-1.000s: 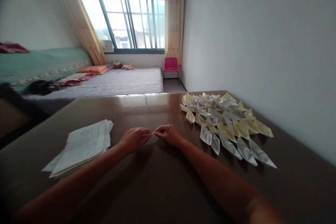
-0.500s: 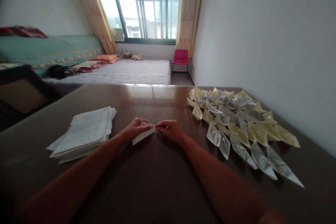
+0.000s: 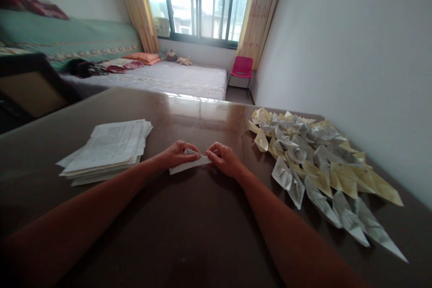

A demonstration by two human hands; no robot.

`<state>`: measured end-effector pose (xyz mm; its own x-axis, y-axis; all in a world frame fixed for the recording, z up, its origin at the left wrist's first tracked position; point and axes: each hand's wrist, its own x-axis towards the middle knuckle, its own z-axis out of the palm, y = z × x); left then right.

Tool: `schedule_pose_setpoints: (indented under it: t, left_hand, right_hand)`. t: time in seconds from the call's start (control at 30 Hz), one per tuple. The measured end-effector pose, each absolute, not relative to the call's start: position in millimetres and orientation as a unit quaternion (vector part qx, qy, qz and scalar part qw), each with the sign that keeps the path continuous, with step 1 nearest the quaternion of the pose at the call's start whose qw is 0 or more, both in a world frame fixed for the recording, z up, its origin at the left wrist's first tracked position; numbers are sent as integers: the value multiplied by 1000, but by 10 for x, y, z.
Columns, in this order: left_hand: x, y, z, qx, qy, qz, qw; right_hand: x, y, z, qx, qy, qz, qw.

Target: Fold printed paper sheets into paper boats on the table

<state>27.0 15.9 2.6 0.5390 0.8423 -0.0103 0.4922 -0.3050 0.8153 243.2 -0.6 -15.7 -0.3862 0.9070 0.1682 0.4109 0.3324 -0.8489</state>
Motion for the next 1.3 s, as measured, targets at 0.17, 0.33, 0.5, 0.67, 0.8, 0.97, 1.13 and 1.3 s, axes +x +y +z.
schedule_pose_setpoints:
  t: [0.17, 0.33, 0.5, 0.67, 0.8, 0.97, 1.13, 1.3]
  left_hand:
    - [301, 109, 29, 787, 423, 223, 390]
    - [317, 51, 76, 800, 412, 232, 368]
    - [321, 39, 70, 797, 410, 234, 377]
    - [316, 83, 51, 788, 407, 234, 399]
    - [245, 208, 10, 677, 452, 325, 481]
    - [134, 333, -67, 607, 491, 349, 518]
    - [120, 282, -15, 603, 483, 291, 565]
    - [119, 245, 37, 612, 476, 275, 569]
  right_hand:
    - [2492, 11, -92, -396, -784, 396, 268]
    - [2533, -16, -25, -381, -821, 362, 224]
    - [2523, -58, 45, -377, -835, 350, 197]
    - [2491, -77, 28, -398, -825, 340, 212]
    - [2518, -40, -39, -464, -785, 313, 266]
    - [2591, 27, -98, -501, -747, 321, 297]
    - [2622, 61, -130, -511, -723, 345, 311]
    - [2604, 52, -137, -524, -706, 362, 308]
